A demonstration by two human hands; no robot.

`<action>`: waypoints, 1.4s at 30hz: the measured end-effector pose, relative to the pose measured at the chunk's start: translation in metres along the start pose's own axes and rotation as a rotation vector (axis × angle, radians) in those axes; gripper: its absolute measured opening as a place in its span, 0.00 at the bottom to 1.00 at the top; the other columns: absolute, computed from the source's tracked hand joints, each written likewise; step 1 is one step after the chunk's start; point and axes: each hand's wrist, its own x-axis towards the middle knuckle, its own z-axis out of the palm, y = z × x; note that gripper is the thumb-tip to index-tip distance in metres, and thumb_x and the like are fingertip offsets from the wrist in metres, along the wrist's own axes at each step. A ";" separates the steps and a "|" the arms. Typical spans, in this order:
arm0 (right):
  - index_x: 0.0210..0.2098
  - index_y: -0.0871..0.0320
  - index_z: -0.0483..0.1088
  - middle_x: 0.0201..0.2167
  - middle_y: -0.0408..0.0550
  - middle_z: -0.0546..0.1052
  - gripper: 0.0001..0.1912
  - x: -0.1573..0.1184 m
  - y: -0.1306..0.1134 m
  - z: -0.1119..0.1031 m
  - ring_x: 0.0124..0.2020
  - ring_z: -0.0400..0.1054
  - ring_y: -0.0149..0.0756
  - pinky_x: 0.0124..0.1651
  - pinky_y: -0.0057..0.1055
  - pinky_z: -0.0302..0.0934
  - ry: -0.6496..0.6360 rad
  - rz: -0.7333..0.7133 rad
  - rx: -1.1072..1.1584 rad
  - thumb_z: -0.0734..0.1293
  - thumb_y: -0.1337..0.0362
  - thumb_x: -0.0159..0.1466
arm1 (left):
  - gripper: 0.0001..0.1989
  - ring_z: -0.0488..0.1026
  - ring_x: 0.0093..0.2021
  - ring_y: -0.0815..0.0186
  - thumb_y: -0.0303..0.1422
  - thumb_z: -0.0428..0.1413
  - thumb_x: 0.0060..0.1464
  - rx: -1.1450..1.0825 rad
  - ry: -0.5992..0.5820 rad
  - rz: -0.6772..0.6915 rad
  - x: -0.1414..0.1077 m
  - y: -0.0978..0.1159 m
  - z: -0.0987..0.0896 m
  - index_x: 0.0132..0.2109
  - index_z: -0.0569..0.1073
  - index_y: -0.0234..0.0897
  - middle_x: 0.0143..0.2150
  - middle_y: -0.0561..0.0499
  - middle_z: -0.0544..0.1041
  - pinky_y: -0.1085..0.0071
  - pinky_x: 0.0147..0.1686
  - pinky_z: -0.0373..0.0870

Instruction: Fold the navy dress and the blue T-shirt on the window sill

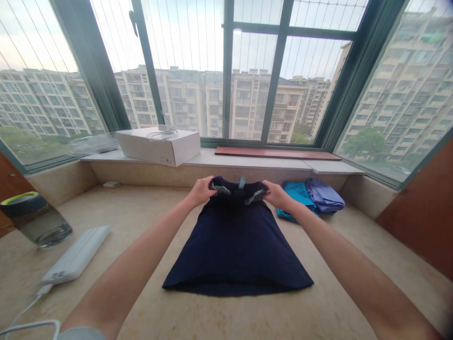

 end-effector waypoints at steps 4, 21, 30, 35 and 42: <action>0.42 0.56 0.71 0.40 0.49 0.78 0.15 -0.066 -0.010 0.023 0.42 0.71 0.42 0.45 0.33 0.59 -0.321 -0.163 -0.581 0.65 0.76 0.58 | 0.13 0.75 0.38 0.59 0.28 0.60 0.46 0.099 -0.239 0.082 -0.067 0.000 0.009 0.42 0.76 0.40 0.36 0.50 0.80 0.69 0.40 0.68; 0.67 0.53 0.62 0.70 0.54 0.60 0.37 -0.160 -0.006 0.026 0.70 0.55 0.47 0.71 0.51 0.46 -0.382 -0.209 -0.702 0.59 0.79 0.61 | 0.19 0.72 0.58 0.50 0.37 0.55 0.64 0.467 -0.416 0.289 -0.185 0.028 0.009 0.60 0.73 0.38 0.58 0.39 0.76 0.51 0.61 0.65; 0.64 0.47 0.67 0.67 0.49 0.66 0.23 -0.258 -0.026 0.000 0.69 0.57 0.47 0.71 0.51 0.51 -0.421 0.132 -0.259 0.59 0.52 0.73 | 0.23 0.68 0.64 0.52 0.37 0.55 0.64 0.329 -0.471 0.149 -0.263 0.059 -0.009 0.65 0.70 0.47 0.67 0.45 0.68 0.54 0.62 0.68; 0.65 0.42 0.64 0.70 0.46 0.60 0.22 -0.289 -0.035 0.001 0.72 0.51 0.48 0.71 0.57 0.46 -0.494 0.111 -0.299 0.59 0.52 0.73 | 0.22 0.65 0.67 0.53 0.34 0.54 0.65 0.309 -0.470 0.184 -0.279 0.063 -0.012 0.65 0.69 0.52 0.68 0.49 0.67 0.53 0.64 0.66; 0.68 0.39 0.58 0.66 0.44 0.65 0.31 -0.336 -0.047 0.003 0.65 0.63 0.51 0.65 0.49 0.63 -0.397 -0.176 -0.464 0.68 0.53 0.68 | 0.34 0.70 0.63 0.55 0.37 0.58 0.62 0.401 -0.409 0.283 -0.318 0.076 -0.031 0.71 0.56 0.57 0.68 0.53 0.66 0.60 0.58 0.74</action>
